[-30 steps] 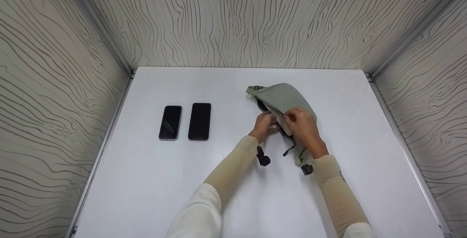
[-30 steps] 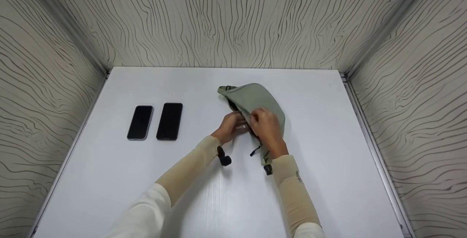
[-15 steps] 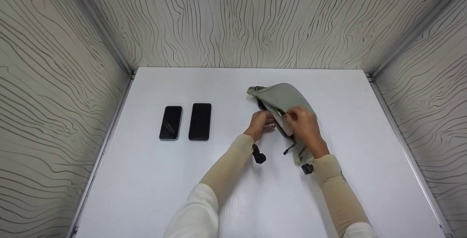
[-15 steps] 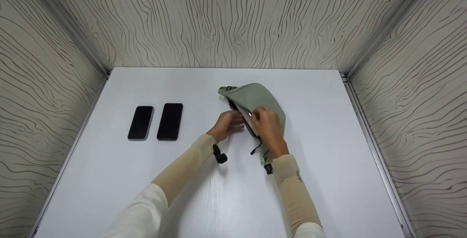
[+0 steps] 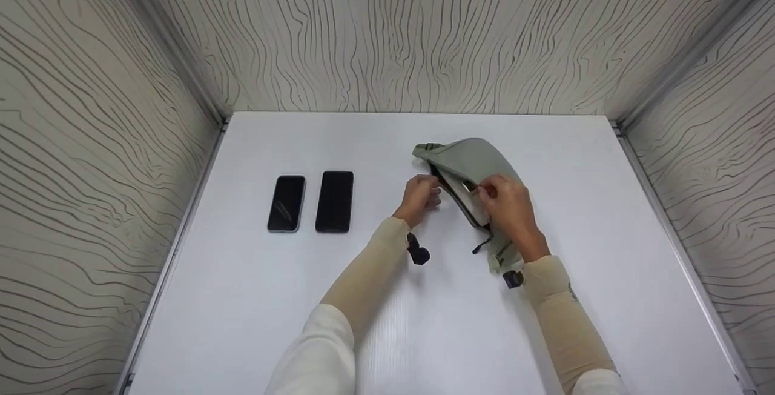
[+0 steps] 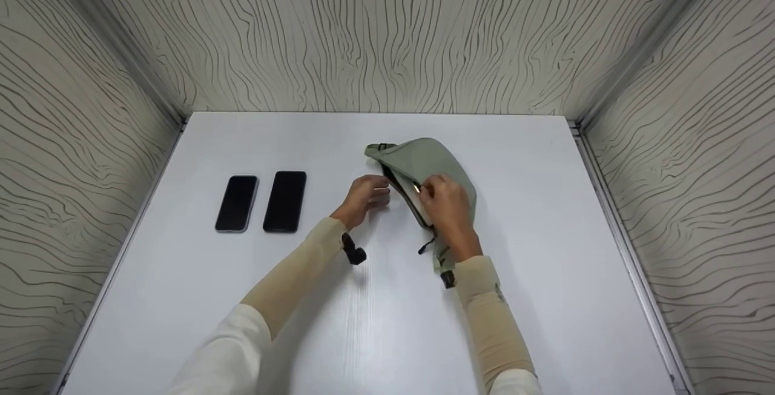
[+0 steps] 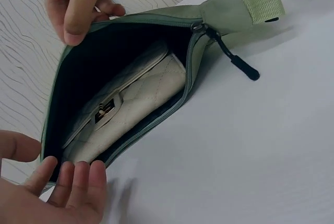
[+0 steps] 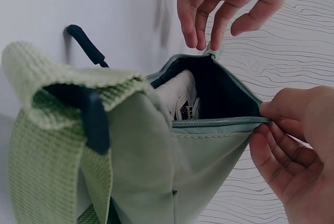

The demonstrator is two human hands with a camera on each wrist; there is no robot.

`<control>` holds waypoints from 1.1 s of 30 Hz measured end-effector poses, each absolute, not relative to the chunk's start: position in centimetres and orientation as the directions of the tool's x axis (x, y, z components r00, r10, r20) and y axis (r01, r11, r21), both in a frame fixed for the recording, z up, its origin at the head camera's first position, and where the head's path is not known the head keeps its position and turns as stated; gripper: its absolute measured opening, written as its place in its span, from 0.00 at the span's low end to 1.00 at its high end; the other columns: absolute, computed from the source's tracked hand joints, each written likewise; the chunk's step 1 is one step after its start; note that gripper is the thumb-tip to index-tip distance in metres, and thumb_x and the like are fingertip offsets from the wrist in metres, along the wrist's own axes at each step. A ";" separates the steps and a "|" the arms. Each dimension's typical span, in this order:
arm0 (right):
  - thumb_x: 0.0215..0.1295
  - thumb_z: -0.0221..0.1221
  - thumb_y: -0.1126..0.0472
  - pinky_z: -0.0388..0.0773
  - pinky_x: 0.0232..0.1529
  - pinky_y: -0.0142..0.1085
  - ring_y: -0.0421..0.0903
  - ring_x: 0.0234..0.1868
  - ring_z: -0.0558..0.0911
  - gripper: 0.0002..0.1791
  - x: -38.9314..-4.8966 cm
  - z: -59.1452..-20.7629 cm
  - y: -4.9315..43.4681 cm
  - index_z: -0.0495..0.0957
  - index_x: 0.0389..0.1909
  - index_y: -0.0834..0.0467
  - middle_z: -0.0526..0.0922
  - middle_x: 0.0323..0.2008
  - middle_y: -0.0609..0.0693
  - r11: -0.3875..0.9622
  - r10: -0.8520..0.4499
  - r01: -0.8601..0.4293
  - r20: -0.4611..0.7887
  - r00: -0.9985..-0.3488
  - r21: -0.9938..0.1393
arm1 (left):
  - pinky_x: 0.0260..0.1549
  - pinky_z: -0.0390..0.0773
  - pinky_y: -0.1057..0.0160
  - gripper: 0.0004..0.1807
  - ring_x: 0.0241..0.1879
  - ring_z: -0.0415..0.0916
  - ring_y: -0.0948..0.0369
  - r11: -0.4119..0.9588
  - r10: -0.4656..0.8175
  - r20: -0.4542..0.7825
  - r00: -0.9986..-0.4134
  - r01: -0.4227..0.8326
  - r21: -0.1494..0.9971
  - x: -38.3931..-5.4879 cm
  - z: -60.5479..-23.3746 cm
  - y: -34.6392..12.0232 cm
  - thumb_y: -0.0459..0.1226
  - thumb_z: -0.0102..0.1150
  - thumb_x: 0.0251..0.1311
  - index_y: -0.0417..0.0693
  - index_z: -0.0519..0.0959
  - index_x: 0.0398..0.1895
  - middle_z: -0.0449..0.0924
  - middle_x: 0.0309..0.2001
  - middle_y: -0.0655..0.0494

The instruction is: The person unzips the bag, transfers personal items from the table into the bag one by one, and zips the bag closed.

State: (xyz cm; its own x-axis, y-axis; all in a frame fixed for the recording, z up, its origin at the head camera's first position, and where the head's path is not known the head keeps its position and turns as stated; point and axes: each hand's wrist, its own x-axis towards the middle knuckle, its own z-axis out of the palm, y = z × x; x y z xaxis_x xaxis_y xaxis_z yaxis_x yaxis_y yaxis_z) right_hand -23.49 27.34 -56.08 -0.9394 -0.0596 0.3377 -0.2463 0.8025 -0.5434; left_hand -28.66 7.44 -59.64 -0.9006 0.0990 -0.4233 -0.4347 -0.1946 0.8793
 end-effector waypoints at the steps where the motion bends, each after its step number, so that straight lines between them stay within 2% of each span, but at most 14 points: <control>1: 0.70 0.67 0.66 0.83 0.37 0.46 0.53 0.38 0.87 0.04 -23.5 -56.0 27.3 0.88 0.41 0.64 0.89 0.38 0.58 0.801 -0.057 -0.242 0.333 -0.941 -0.548 | 0.58 0.83 0.47 0.18 0.52 0.83 0.47 -0.188 0.098 -0.419 -0.902 -0.431 0.883 -28.7 -59.6 7.3 0.39 0.54 0.73 0.37 0.78 0.58 0.81 0.60 0.36; 5: 0.70 0.67 0.66 0.84 0.38 0.46 0.53 0.38 0.86 0.05 -23.5 -55.9 27.3 0.87 0.42 0.64 0.89 0.38 0.58 0.799 -0.054 -0.240 0.333 -0.942 -0.551 | 0.61 0.82 0.47 0.18 0.59 0.80 0.46 -0.149 0.100 -0.389 -0.916 -0.401 0.904 -29.1 -59.4 6.5 0.39 0.53 0.75 0.36 0.77 0.59 0.81 0.59 0.38; 13: 0.71 0.67 0.66 0.83 0.37 0.46 0.53 0.38 0.86 0.05 -23.5 -55.8 27.3 0.87 0.41 0.64 0.89 0.39 0.59 0.799 -0.056 -0.249 0.345 -0.937 -0.547 | 0.59 0.83 0.47 0.17 0.47 0.78 0.57 -0.067 0.049 -0.332 -0.942 -0.335 0.940 -30.1 -59.2 4.8 0.38 0.53 0.75 0.36 0.79 0.57 0.81 0.50 0.45; 17: 0.70 0.68 0.66 0.83 0.36 0.46 0.53 0.37 0.87 0.04 -23.6 -55.8 27.3 0.88 0.40 0.64 0.89 0.38 0.59 0.804 -0.054 -0.251 0.355 -0.933 -0.539 | 0.59 0.82 0.46 0.15 0.46 0.77 0.58 -0.032 0.034 -0.308 -0.951 -0.309 0.950 -30.4 -58.9 4.1 0.39 0.54 0.74 0.38 0.79 0.55 0.79 0.45 0.51; 21: 0.69 0.67 0.67 0.83 0.38 0.48 0.54 0.38 0.87 0.04 -23.7 -55.8 27.3 0.88 0.40 0.65 0.88 0.38 0.60 0.801 -0.055 -0.258 0.362 -0.931 -0.541 | 0.55 0.84 0.50 0.16 0.44 0.75 0.60 0.023 0.020 -0.293 -0.956 -0.293 0.956 -30.6 -58.5 3.4 0.40 0.53 0.75 0.39 0.79 0.56 0.77 0.43 0.54; 28: 0.70 0.67 0.66 0.83 0.39 0.47 0.54 0.39 0.86 0.05 -23.6 -55.9 27.4 0.88 0.40 0.64 0.87 0.39 0.59 0.800 -0.049 -0.251 0.357 -0.933 -0.545 | 0.42 0.80 0.64 0.13 0.44 0.77 0.59 0.163 -0.018 -0.269 -0.963 -0.269 0.949 -30.8 -57.8 2.6 0.40 0.54 0.76 0.43 0.80 0.55 0.80 0.45 0.53; 33: 0.70 0.66 0.65 0.82 0.39 0.46 0.53 0.39 0.86 0.05 -23.5 -55.7 27.5 0.88 0.40 0.64 0.87 0.39 0.59 0.799 -0.047 -0.244 0.347 -0.937 -0.550 | 0.42 0.78 0.64 0.14 0.45 0.77 0.60 0.218 -0.034 -0.240 -0.970 -0.242 0.946 -31.0 -57.5 2.1 0.40 0.54 0.75 0.43 0.80 0.56 0.82 0.51 0.50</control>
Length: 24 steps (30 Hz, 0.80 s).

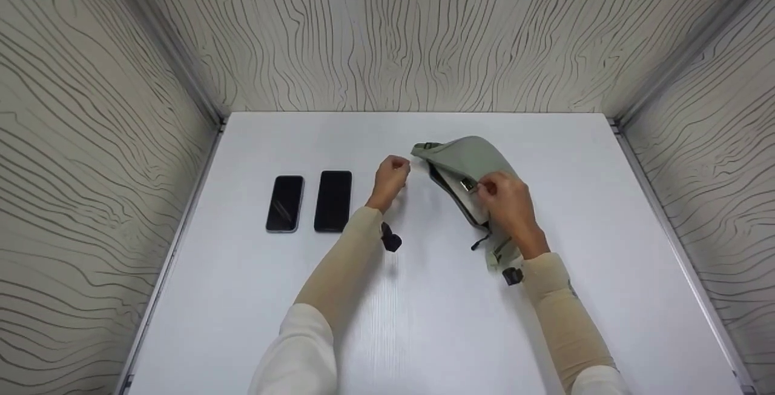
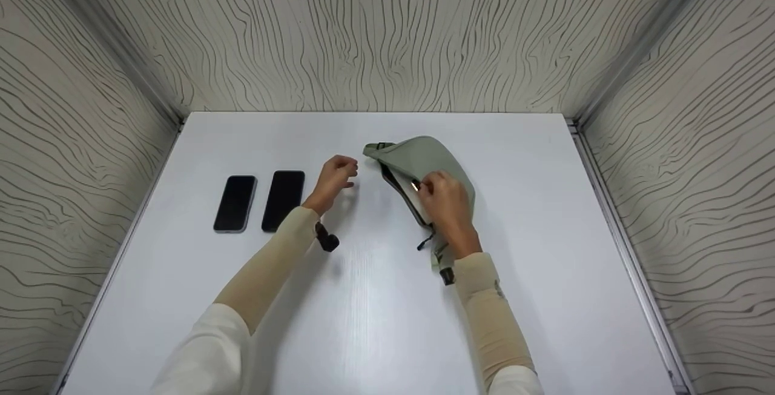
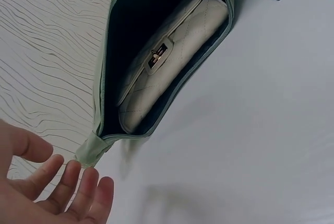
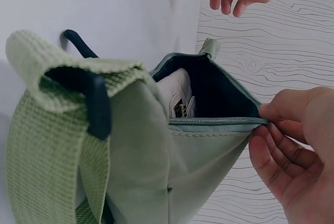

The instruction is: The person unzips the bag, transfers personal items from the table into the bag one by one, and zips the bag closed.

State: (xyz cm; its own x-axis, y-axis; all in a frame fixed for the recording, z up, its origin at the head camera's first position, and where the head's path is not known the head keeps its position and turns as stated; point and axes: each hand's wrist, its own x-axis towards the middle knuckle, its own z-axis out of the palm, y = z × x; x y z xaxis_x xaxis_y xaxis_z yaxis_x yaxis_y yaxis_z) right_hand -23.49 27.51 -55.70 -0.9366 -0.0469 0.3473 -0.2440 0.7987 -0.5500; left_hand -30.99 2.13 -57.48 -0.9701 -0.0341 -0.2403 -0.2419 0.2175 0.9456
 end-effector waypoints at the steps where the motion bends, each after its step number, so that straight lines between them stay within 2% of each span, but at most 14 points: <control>1: 0.70 0.67 0.65 0.82 0.39 0.45 0.53 0.39 0.86 0.05 -23.5 -55.7 27.5 0.88 0.40 0.64 0.87 0.39 0.58 0.799 -0.047 -0.243 0.347 -0.937 -0.550 | 0.43 0.79 0.64 0.14 0.45 0.77 0.60 0.222 -0.035 -0.238 -0.971 -0.240 0.945 -31.0 -57.4 2.0 0.40 0.54 0.75 0.43 0.80 0.56 0.82 0.52 0.50; 6: 0.71 0.67 0.65 0.82 0.39 0.45 0.53 0.39 0.86 0.05 -23.4 -55.6 27.6 0.88 0.41 0.64 0.88 0.39 0.58 0.799 -0.048 -0.245 0.347 -0.937 -0.549 | 0.47 0.80 0.61 0.16 0.48 0.77 0.58 0.226 -0.029 -0.230 -0.973 -0.231 0.946 -31.1 -57.2 1.3 0.40 0.53 0.76 0.42 0.79 0.58 0.81 0.54 0.48; 13: 0.70 0.66 0.66 0.83 0.39 0.47 0.55 0.39 0.86 0.05 -23.5 -55.6 27.5 0.87 0.40 0.64 0.87 0.39 0.60 0.805 -0.051 -0.249 0.355 -0.933 -0.538 | 0.47 0.78 0.61 0.15 0.48 0.78 0.57 0.252 -0.055 -0.219 -0.974 -0.226 0.941 -31.4 -56.8 0.5 0.40 0.54 0.75 0.42 0.80 0.57 0.82 0.54 0.47; 20: 0.70 0.67 0.66 0.83 0.38 0.48 0.55 0.38 0.87 0.05 -23.6 -55.8 27.5 0.88 0.40 0.65 0.88 0.38 0.60 0.802 -0.059 -0.259 0.361 -0.931 -0.538 | 0.54 0.78 0.55 0.15 0.53 0.79 0.53 0.281 -0.070 -0.162 -0.984 -0.175 0.944 -31.4 -56.1 -0.4 0.38 0.55 0.74 0.41 0.80 0.57 0.82 0.55 0.45; 24: 0.70 0.67 0.66 0.83 0.38 0.48 0.55 0.37 0.87 0.05 -23.6 -55.8 27.5 0.88 0.39 0.65 0.88 0.38 0.59 0.800 -0.061 -0.264 0.365 -0.929 -0.538 | 0.55 0.78 0.55 0.16 0.54 0.78 0.53 0.285 -0.059 -0.155 -0.986 -0.166 0.944 -31.4 -55.7 -1.0 0.39 0.55 0.74 0.41 0.80 0.58 0.81 0.56 0.45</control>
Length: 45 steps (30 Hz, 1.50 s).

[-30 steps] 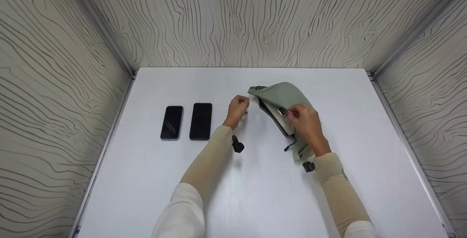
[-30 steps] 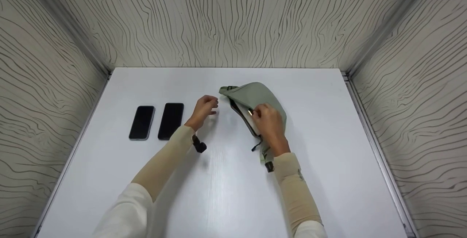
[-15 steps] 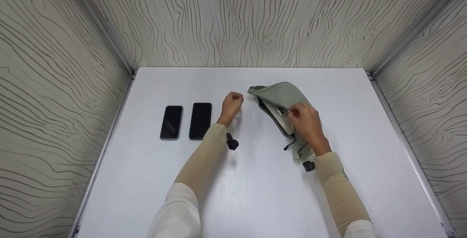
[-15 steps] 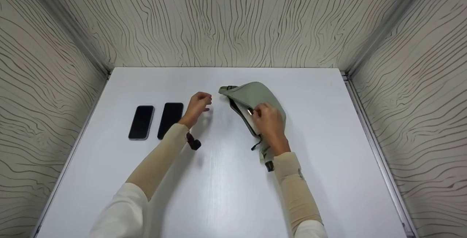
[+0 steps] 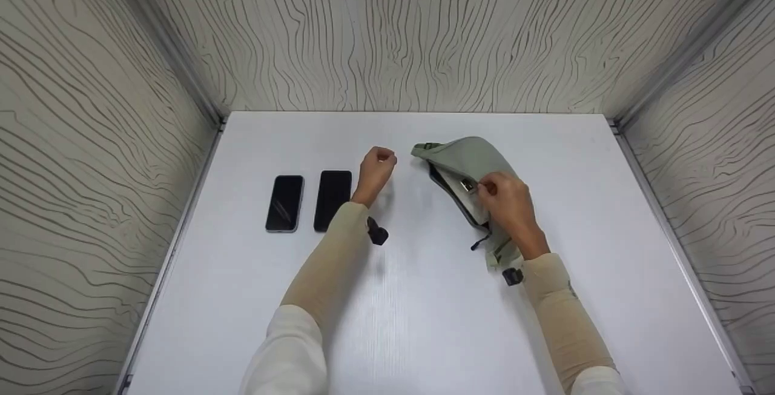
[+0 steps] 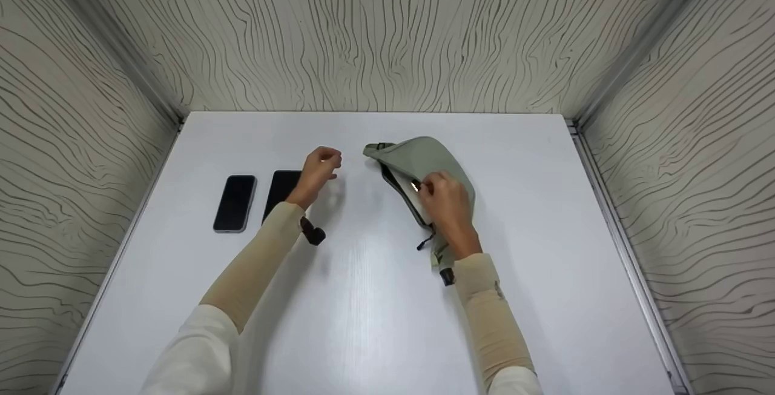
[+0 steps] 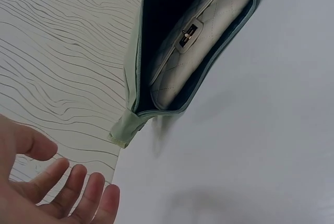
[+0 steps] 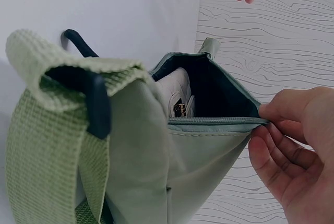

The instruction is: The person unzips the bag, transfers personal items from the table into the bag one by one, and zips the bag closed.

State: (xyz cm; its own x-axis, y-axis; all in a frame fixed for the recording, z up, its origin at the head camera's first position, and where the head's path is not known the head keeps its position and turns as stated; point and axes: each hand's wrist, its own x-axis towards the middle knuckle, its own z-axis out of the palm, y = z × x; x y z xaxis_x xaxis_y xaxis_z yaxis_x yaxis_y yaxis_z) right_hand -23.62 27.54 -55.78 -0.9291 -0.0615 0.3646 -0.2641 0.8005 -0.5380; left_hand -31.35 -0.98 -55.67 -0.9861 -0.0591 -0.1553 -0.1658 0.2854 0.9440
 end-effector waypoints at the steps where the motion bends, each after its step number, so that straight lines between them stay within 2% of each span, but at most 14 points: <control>1: 0.70 0.67 0.66 0.83 0.38 0.48 0.54 0.37 0.87 0.05 -23.6 -55.8 27.5 0.88 0.39 0.64 0.88 0.38 0.59 0.800 -0.061 -0.264 0.365 -0.929 -0.539 | 0.55 0.78 0.55 0.16 0.54 0.78 0.53 0.286 -0.058 -0.156 -0.986 -0.166 0.944 -31.4 -55.5 -1.1 0.39 0.55 0.74 0.41 0.80 0.58 0.81 0.56 0.46; 18: 0.71 0.66 0.64 0.82 0.38 0.46 0.53 0.38 0.86 0.06 -23.5 -55.7 27.5 0.88 0.41 0.64 0.88 0.39 0.59 0.799 -0.045 -0.237 0.338 -0.940 -0.553 | 0.55 0.78 0.54 0.17 0.55 0.79 0.52 0.319 -0.071 -0.112 -0.991 -0.129 0.939 -31.8 -54.1 -3.4 0.40 0.56 0.72 0.39 0.79 0.57 0.82 0.55 0.44; 27: 0.68 0.67 0.67 0.82 0.37 0.46 0.54 0.36 0.86 0.04 -23.7 -55.9 27.6 0.88 0.39 0.65 0.89 0.36 0.59 0.808 -0.049 -0.259 0.377 -0.925 -0.529 | 0.58 0.78 0.52 0.19 0.57 0.78 0.50 0.311 -0.070 -0.094 -0.993 -0.111 0.944 -31.9 -53.7 -4.5 0.42 0.57 0.72 0.39 0.78 0.59 0.81 0.58 0.44; 45: 0.70 0.67 0.65 0.83 0.37 0.46 0.53 0.37 0.87 0.06 -23.6 -55.8 27.5 0.88 0.41 0.65 0.88 0.37 0.59 0.807 -0.049 -0.246 0.355 -0.934 -0.536 | 0.62 0.77 0.49 0.24 0.61 0.77 0.49 0.344 -0.066 -0.148 -0.987 -0.161 0.925 -31.8 -52.6 -6.7 0.45 0.58 0.72 0.39 0.76 0.63 0.79 0.61 0.43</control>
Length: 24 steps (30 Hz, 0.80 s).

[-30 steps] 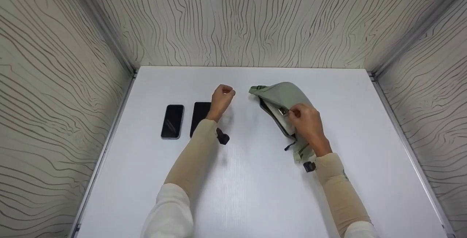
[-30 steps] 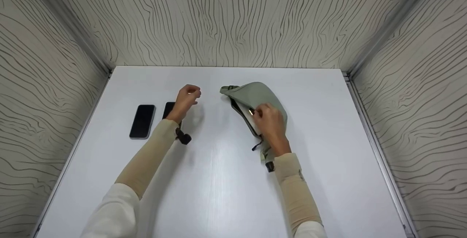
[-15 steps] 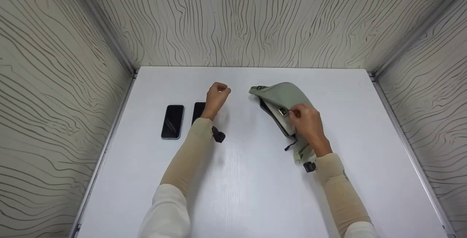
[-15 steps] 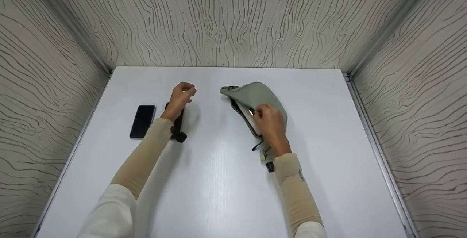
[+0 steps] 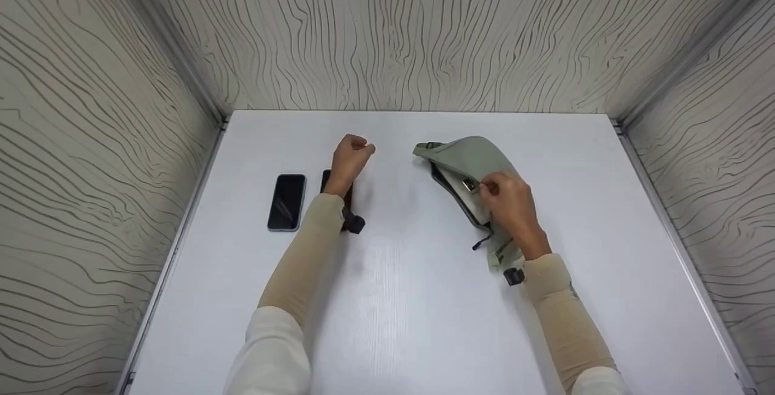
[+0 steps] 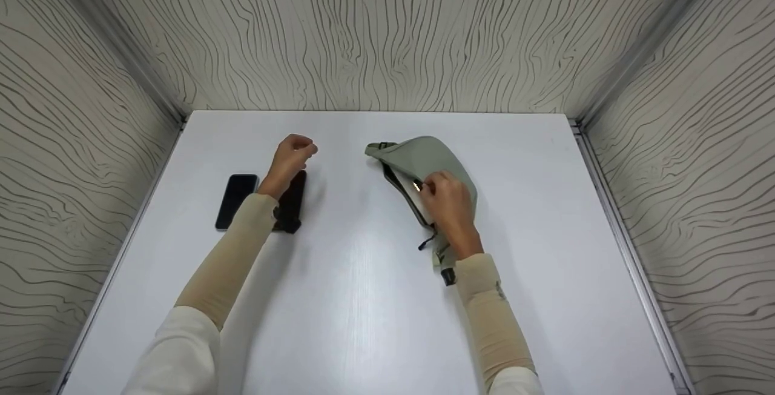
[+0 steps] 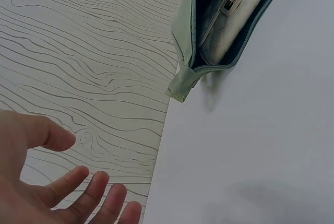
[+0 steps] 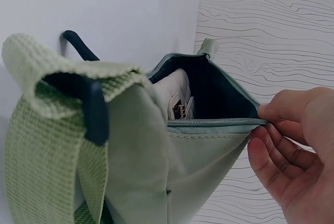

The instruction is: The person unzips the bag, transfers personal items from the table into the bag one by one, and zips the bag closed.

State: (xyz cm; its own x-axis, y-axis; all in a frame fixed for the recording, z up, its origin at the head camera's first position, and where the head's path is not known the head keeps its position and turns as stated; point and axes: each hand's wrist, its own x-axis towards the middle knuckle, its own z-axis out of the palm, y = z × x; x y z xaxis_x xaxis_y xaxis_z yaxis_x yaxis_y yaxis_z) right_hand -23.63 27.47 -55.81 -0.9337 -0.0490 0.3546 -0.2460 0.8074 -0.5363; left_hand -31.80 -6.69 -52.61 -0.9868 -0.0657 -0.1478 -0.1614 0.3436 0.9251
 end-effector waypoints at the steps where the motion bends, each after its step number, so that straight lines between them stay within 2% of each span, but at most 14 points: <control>1: 0.70 0.67 0.65 0.83 0.38 0.46 0.53 0.37 0.87 0.06 -23.6 -55.8 27.5 0.88 0.41 0.64 0.88 0.37 0.59 0.807 -0.048 -0.245 0.353 -0.934 -0.537 | 0.62 0.77 0.49 0.25 0.61 0.77 0.48 0.346 -0.064 -0.151 -0.986 -0.164 0.924 -31.8 -52.6 -6.8 0.45 0.58 0.72 0.38 0.76 0.64 0.79 0.61 0.43; 13: 0.69 0.67 0.66 0.83 0.38 0.47 0.54 0.37 0.87 0.05 -23.8 -56.0 27.5 0.88 0.40 0.65 0.89 0.38 0.60 0.806 -0.064 -0.264 0.366 -0.928 -0.530 | 0.63 0.77 0.47 0.28 0.64 0.76 0.47 0.332 -0.079 -0.205 -0.976 -0.220 0.917 -32.2 -52.0 -8.3 0.46 0.58 0.71 0.40 0.73 0.68 0.77 0.64 0.42; 24: 0.70 0.67 0.66 0.84 0.39 0.47 0.55 0.39 0.87 0.05 -23.6 -55.9 27.5 0.88 0.41 0.65 0.88 0.39 0.60 0.811 -0.053 -0.244 0.349 -0.936 -0.532 | 0.60 0.78 0.48 0.27 0.61 0.76 0.47 0.307 -0.077 -0.206 -0.976 -0.220 0.926 -31.9 -51.9 -9.6 0.46 0.59 0.69 0.40 0.72 0.66 0.77 0.62 0.41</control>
